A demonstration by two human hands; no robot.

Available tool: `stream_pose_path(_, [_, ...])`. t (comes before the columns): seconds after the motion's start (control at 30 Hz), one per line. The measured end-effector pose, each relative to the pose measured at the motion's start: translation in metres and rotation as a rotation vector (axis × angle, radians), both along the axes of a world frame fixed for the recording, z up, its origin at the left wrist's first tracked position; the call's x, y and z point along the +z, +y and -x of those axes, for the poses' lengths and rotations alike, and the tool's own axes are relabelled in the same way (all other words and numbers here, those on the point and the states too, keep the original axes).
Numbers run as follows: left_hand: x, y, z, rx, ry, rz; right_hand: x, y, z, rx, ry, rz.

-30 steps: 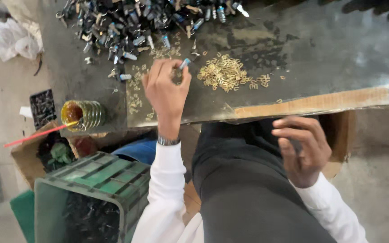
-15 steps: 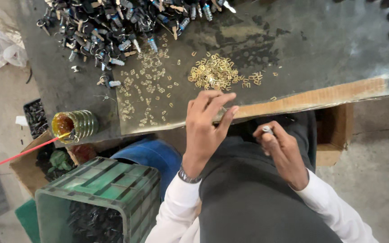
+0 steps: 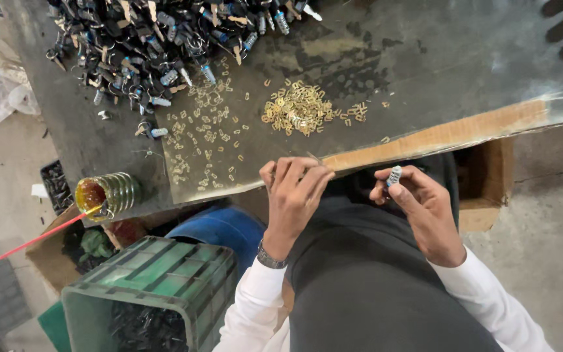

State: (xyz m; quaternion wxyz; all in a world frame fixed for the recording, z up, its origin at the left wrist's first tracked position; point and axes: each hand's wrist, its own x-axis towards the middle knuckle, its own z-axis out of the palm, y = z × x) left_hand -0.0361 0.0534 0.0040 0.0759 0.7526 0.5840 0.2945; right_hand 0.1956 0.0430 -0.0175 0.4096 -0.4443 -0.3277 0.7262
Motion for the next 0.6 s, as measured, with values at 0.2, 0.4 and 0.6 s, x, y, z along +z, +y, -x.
stream_pose_path(0.2, [0.001, -0.014, -0.014, 0.158, -0.929, 0.413, -0.011, 0.001, 0.0, 0.004, 0.123, 0.012])
stream_pose_path(0.4, [-0.001, -0.011, -0.025, 0.047, -1.323, 0.619, -0.011, -0.004, 0.0, 0.023, 0.134, 0.098])
stream_pose_path(0.6, [-0.004, -0.009, -0.029, 0.002, -1.456, 0.676, -0.01, -0.007, -0.002, -0.005, 0.169, 0.135])
